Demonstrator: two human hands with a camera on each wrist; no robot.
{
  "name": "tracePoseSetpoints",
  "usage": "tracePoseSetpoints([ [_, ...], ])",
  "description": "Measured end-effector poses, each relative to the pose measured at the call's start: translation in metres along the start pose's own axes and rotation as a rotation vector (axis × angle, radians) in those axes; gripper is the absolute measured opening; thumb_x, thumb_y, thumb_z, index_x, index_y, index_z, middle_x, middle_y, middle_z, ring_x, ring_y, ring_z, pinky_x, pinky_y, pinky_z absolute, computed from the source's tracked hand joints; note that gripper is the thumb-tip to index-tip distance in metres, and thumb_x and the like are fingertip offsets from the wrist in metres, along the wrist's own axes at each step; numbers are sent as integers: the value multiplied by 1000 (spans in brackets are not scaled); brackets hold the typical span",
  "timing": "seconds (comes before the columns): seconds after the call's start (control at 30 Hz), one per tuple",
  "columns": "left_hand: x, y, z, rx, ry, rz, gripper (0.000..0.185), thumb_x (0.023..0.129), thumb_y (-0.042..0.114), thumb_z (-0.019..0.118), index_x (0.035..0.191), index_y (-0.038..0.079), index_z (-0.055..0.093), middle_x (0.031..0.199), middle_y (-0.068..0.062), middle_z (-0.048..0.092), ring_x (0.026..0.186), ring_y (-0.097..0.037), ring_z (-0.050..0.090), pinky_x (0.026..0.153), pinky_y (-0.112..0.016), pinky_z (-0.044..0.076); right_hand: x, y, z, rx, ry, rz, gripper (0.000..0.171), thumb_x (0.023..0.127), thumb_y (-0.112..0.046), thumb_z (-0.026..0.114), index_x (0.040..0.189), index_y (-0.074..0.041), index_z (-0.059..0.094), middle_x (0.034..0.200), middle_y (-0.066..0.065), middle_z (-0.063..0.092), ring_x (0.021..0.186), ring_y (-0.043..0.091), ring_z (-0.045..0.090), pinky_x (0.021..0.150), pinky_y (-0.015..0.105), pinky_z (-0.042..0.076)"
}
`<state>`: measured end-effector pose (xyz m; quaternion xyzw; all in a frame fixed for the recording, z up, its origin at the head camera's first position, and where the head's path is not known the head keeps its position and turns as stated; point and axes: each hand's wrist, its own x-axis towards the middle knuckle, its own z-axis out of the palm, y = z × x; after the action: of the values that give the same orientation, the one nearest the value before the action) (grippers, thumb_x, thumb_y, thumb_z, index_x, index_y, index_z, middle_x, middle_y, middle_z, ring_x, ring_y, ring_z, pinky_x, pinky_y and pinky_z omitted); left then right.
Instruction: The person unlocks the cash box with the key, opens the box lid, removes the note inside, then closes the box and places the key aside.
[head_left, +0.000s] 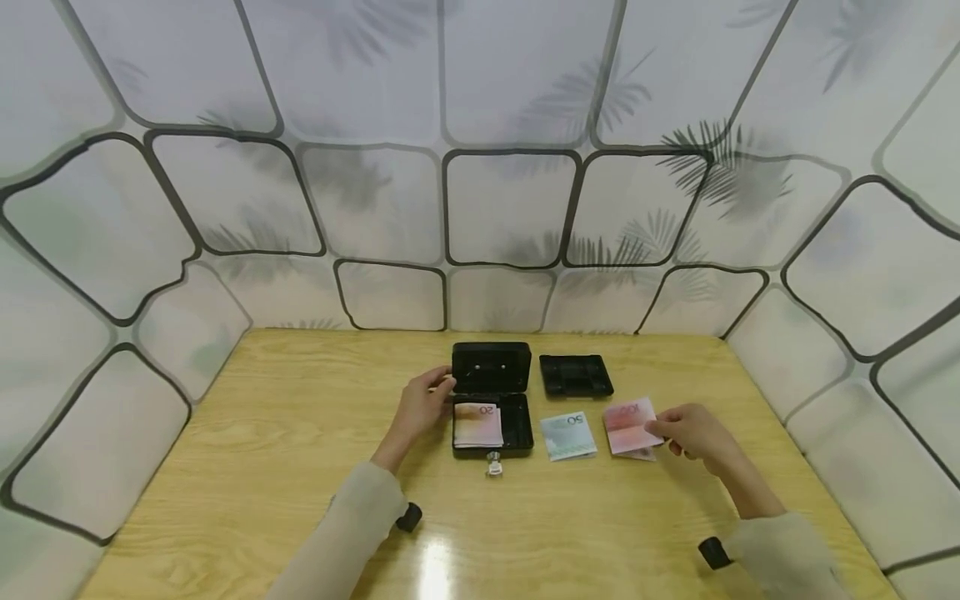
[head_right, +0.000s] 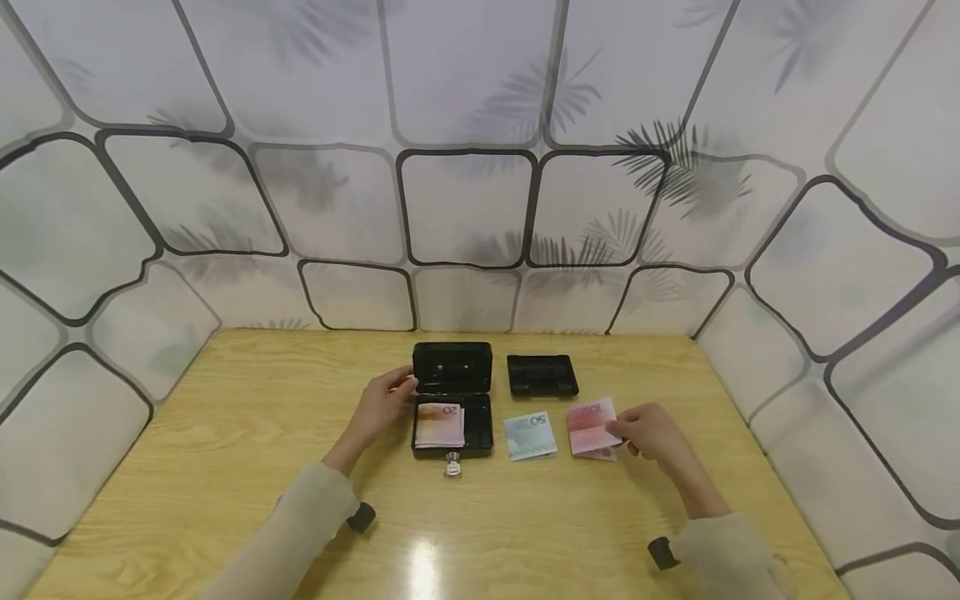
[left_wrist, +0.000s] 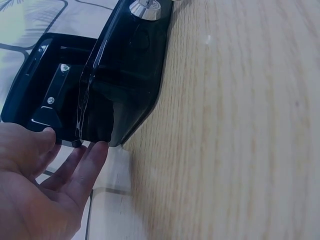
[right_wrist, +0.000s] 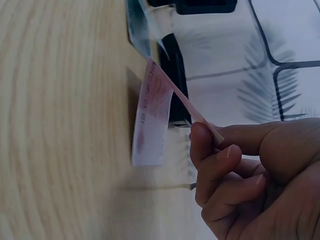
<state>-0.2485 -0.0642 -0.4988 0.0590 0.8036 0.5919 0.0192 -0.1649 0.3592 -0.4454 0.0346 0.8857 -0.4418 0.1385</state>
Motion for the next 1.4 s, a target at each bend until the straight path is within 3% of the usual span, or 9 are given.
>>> tracePoseSetpoints([
  [0.17,-2,1,0,10,1,1,36,106,11,60,140,-3,61,126,-27,67,96,-34,73,75,-38,64,3,5,13,30,-14,-9,40,103,-15,64,66,-11,49,57,-2,43,50,9,34,46,22,24],
  [0.43,-1,2,1,9,5,8,35,106,10,60,139,-3,61,125,-27,67,93,-33,74,73,-38,64,6,11,23,16,39,20,33,101,-16,68,72,-3,61,57,-2,46,50,10,35,46,23,27],
  [1.1,-2,2,1,5,-2,1,36,106,11,59,140,-2,61,127,-27,66,99,-35,73,76,-39,64,15,26,32,-62,145,27,19,95,-17,75,89,1,73,57,-1,52,53,11,45,47,24,35],
  [1.4,-1,1,1,7,2,5,36,106,11,59,139,-3,61,126,-27,66,100,-35,73,76,-38,64,13,20,30,-86,177,30,25,97,-21,72,95,4,75,61,1,54,55,12,45,47,25,37],
])
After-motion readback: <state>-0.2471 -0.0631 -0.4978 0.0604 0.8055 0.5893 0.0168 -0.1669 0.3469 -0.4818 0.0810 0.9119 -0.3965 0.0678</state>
